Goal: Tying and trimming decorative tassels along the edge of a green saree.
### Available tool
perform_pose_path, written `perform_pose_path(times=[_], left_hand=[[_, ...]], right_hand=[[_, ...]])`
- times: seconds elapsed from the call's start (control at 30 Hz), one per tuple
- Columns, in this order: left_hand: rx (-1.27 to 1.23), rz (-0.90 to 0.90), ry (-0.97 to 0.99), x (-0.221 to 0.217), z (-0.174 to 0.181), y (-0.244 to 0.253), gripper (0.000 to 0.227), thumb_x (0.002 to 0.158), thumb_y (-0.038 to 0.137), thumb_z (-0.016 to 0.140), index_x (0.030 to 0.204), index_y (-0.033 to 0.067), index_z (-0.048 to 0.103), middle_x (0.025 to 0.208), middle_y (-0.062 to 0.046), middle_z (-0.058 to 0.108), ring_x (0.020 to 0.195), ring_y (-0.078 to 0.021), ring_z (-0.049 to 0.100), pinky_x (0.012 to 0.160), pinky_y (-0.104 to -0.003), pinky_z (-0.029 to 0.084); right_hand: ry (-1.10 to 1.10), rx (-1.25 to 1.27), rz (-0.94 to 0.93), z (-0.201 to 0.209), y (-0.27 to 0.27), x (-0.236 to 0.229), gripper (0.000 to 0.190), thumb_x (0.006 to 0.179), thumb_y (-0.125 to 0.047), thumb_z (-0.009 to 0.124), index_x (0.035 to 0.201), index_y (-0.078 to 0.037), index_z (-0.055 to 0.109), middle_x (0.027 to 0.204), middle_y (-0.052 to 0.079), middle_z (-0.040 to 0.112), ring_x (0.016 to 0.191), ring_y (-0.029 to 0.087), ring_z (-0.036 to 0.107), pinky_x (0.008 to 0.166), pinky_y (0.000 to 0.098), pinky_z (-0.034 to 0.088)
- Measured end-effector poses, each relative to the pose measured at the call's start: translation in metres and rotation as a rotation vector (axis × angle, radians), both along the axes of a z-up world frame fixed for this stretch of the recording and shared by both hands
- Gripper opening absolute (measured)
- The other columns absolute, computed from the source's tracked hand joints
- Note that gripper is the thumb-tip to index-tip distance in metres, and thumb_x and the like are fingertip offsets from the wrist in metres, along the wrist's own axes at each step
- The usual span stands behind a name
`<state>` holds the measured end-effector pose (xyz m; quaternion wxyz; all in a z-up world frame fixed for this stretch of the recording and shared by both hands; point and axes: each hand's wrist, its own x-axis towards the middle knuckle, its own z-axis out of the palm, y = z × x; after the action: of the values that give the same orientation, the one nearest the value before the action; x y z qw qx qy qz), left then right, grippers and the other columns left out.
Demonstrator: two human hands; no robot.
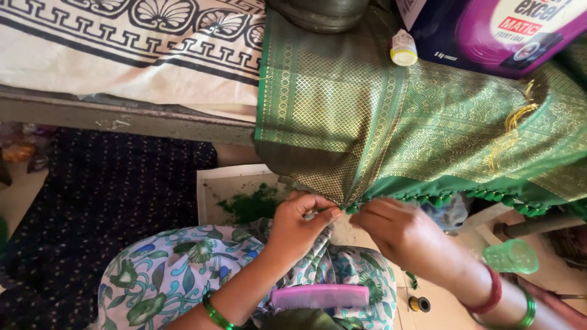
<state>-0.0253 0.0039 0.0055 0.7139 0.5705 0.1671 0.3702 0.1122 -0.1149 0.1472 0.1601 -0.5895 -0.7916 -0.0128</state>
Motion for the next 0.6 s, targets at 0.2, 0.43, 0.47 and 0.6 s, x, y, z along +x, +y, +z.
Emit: perform_pose_path(times=[0.2,0.43,0.47,0.6], left_hand=[[0.505,0.293,0.118,-0.009,0.02,-0.004,0.011,0.08,0.01,0.081,0.089,0.0052,0.077,0.087,-0.008,0.072,0.091,-0.0256,0.063,0.084,-0.038,0.048],[0.96,0.542,0.214,-0.028,0.051,-0.006,0.015,0.08,0.01,0.076,0.095,0.0083,0.075,0.088,-0.006,0.072,0.096,-0.0269,0.063,0.079,-0.046,0.041],[1.015,0.565,0.213,-0.026,0.05,-0.007,0.017,0.08,0.011,0.075,0.096,0.008,0.072,0.09,-0.006,0.071,0.098,-0.028,0.063,0.081,-0.045,0.041],[0.389,0.275,0.211,0.009,-0.003,-0.009,0.015,0.087,0.019,0.074,0.097,0.0095,0.069,0.089,-0.005,0.07,0.088,-0.0226,0.062,0.078,-0.039,0.045]], right_hand=[[-0.237,0.027,0.131,0.032,0.05,-0.015,0.027,0.071,-0.002,0.068,0.098,-0.007,0.069,0.09,0.007,0.059,0.079,0.025,0.067,0.062,0.0372,0.055],[-0.478,-0.161,-0.051,0.01,0.074,-0.015,0.014,0.075,-0.007,0.069,0.088,-0.012,0.069,0.09,0.006,0.058,0.074,0.025,0.067,0.057,0.038,0.055],[-0.426,-0.128,-0.041,0.011,0.071,-0.013,0.016,0.074,-0.006,0.069,0.089,-0.012,0.07,0.091,0.006,0.06,0.076,0.026,0.068,0.058,0.0382,0.056],[-0.195,0.141,0.001,0.023,0.048,-0.018,0.027,0.073,-0.002,0.068,0.1,-0.007,0.07,0.101,0.009,0.065,0.084,0.028,0.069,0.067,0.0377,0.057]])
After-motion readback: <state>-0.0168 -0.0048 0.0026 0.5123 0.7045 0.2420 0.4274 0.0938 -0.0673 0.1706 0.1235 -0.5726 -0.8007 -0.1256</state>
